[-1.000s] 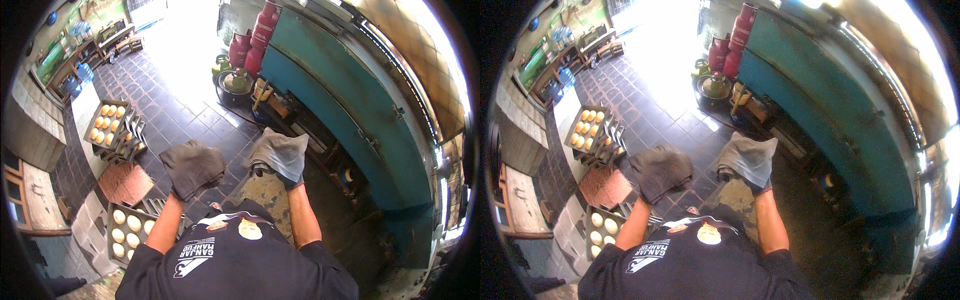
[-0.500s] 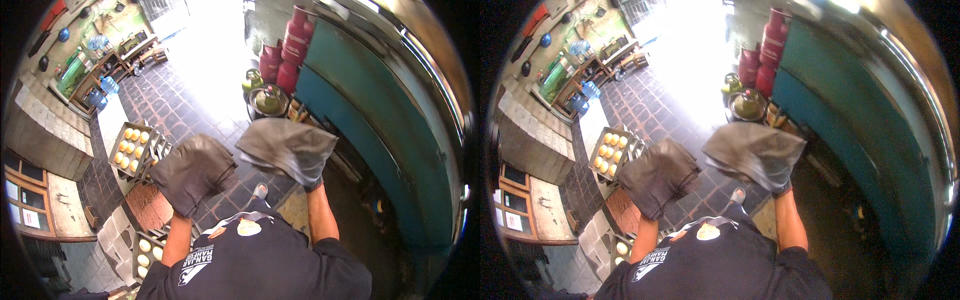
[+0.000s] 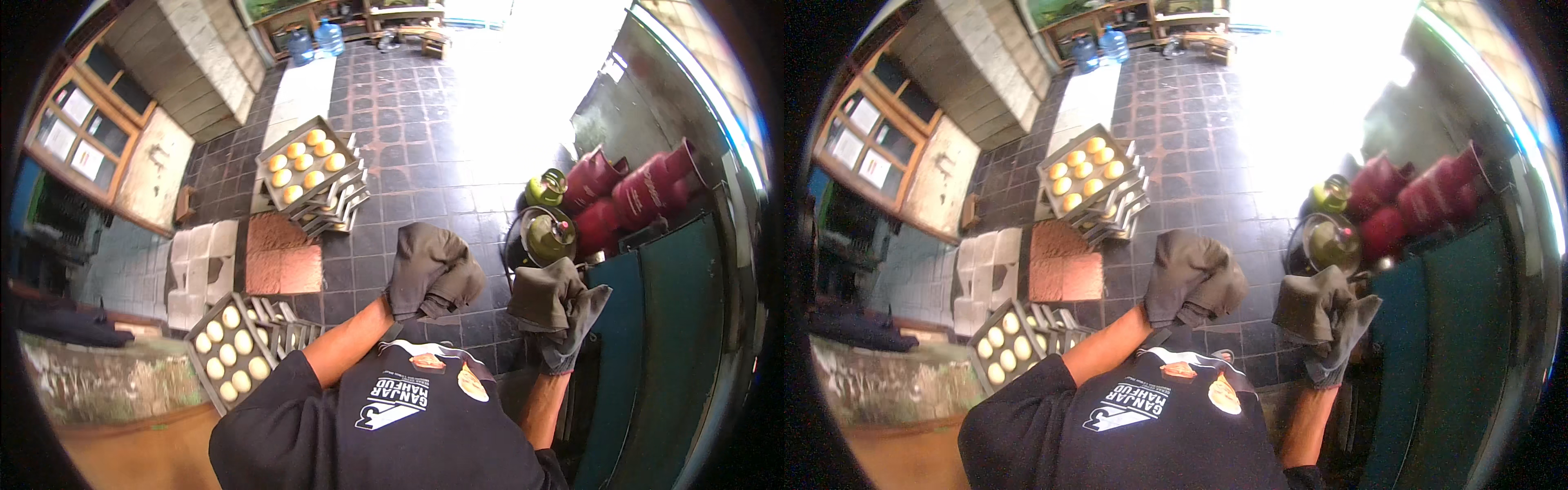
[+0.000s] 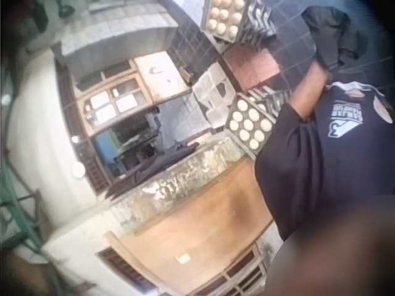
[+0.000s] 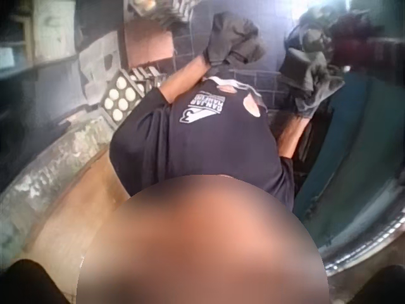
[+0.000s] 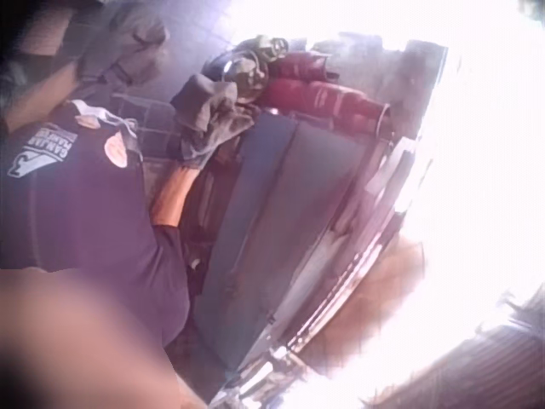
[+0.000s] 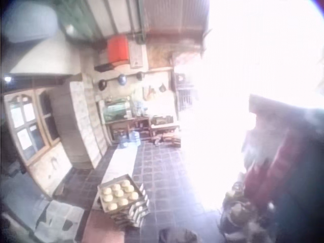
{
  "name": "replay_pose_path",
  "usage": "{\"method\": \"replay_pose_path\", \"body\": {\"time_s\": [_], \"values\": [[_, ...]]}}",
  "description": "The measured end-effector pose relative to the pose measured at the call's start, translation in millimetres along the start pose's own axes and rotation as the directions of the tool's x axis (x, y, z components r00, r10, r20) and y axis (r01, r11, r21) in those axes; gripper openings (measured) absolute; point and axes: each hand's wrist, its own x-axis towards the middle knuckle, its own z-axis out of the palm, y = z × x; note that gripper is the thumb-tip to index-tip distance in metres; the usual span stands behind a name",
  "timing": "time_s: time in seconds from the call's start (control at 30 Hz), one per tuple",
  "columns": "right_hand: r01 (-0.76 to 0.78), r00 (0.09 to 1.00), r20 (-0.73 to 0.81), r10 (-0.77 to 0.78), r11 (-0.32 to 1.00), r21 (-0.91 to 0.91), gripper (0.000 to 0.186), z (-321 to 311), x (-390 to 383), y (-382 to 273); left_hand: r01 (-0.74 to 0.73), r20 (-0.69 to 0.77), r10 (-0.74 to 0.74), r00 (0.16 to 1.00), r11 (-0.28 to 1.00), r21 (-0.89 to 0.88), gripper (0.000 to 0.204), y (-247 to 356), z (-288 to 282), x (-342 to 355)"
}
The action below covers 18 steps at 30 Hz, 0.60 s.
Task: The person uses gloves and cloths to pull trays of baked buns from a large oven and places them onto a cooling rack.
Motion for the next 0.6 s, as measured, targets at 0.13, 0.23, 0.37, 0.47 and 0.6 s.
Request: {"method": "replay_pose_path", "body": {"time_s": [0.13, 0.23, 0.37, 0.47, 0.6], "values": [[0.154, 0.974, -0.129, -0.188, 0.96, -0.233, 0.054, -8.5, 16.4, -5.5, 0.015, 0.035, -0.011, 0.999, 0.995, -0.103, 0.024, -42.1, -26.5, 75.5], [-0.145, 0.949, -0.292, 0.115, 0.986, -0.084, 0.047, -4.0, 30.5, -7.4, -0.027, 0.149, 0.012, 0.989, 0.995, 0.098, 0.023, -23.3, -24.9, 136.2], [0.075, 0.97, -0.206, -0.127, 0.968, -0.24, 0.038, -52.7, 47.8, 82.2, -0.18, 0.365, 0.083, 0.927, 0.953, 0.242, 0.008, -35.5, -19.6, 201.5], [0.142, 0.932, -0.33, -0.151, 0.989, -0.051, 0.039, -31.4, 39.1, 97.9, -0.119, 0.497, 0.025, 0.867, 0.98, 0.16, 0.021, -42.7, -28.4, 245.8], [-0.025, 0.861, -0.504, 0.065, 0.996, 0.085, 0.033, -8.4, 27.1, 84.3, 0.356, 0.698, -0.267, 0.665, 0.934, 0.018, 0.033, -61.4, -38.3, 294.3]]}}
